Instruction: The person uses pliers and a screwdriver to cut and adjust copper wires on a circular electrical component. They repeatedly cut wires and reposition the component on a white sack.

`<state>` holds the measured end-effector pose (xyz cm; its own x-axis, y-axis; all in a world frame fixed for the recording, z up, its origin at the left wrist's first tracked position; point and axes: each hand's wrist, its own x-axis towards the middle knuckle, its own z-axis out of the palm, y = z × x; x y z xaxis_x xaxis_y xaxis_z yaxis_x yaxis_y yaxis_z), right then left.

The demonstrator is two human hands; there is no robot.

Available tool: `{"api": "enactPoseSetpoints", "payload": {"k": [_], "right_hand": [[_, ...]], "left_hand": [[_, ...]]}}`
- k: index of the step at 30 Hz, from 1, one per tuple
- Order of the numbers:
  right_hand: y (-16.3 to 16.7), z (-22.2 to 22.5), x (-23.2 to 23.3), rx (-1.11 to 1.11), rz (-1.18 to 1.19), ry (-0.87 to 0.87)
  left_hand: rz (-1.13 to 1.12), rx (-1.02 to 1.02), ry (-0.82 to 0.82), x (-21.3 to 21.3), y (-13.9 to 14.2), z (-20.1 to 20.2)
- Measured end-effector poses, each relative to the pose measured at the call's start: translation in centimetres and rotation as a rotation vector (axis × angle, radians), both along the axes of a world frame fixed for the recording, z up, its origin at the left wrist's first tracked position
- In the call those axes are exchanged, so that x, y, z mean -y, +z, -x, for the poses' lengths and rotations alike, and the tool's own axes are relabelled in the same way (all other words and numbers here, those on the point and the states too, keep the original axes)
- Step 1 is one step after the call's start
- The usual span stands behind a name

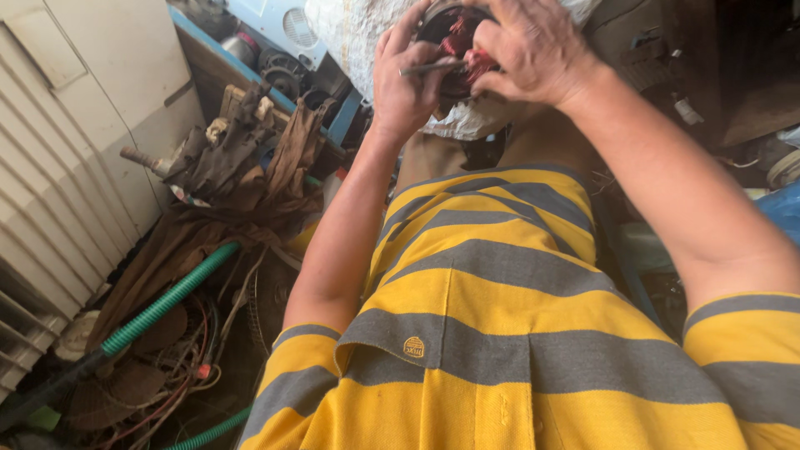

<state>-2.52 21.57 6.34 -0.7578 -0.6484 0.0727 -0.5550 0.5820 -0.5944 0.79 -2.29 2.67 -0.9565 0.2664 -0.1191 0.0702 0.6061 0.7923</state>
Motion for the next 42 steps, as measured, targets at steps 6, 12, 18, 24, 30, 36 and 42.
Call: {"api": "enactPoseSetpoints", "payload": {"k": [6, 12, 18, 24, 30, 36, 42], "right_hand": [[-3.1, 0.4, 0.0, 0.024, -0.022, 0.076], [-4.9, 1.1, 0.7, -0.150, 0.019, 0.124], [-4.9, 0.9, 2.2, -0.203, 0.060, -0.034], [-3.0, 2.3, 4.6, -0.123, 0.016, -0.218], [1.0, -2.9, 1.1, -0.038, 0.304, -0.570], [1.0, -8.1, 3.8, 0.281, 0.193, -0.763], [-0.7, -8.2, 4.8, 0.186, 0.237, -0.855]], "left_hand": [[-0.054, 0.107, 0.038, 0.7, 0.1, 0.2], [0.035, 0.111, 0.015, -0.1, 0.5, 0.6], [-0.168, 0.116, -0.245, 2.3, 1.1, 1.6], [0.211, 0.173, -0.261, -1.5, 1.8, 2.8], [0.188, -0.038, -0.273, -1.5, 3.3, 2.3], [0.362, 0.071, -0.263, -0.6, 1.0, 2.5], [0.198, -0.036, -0.265, 0.0, 0.4, 2.5]]}}
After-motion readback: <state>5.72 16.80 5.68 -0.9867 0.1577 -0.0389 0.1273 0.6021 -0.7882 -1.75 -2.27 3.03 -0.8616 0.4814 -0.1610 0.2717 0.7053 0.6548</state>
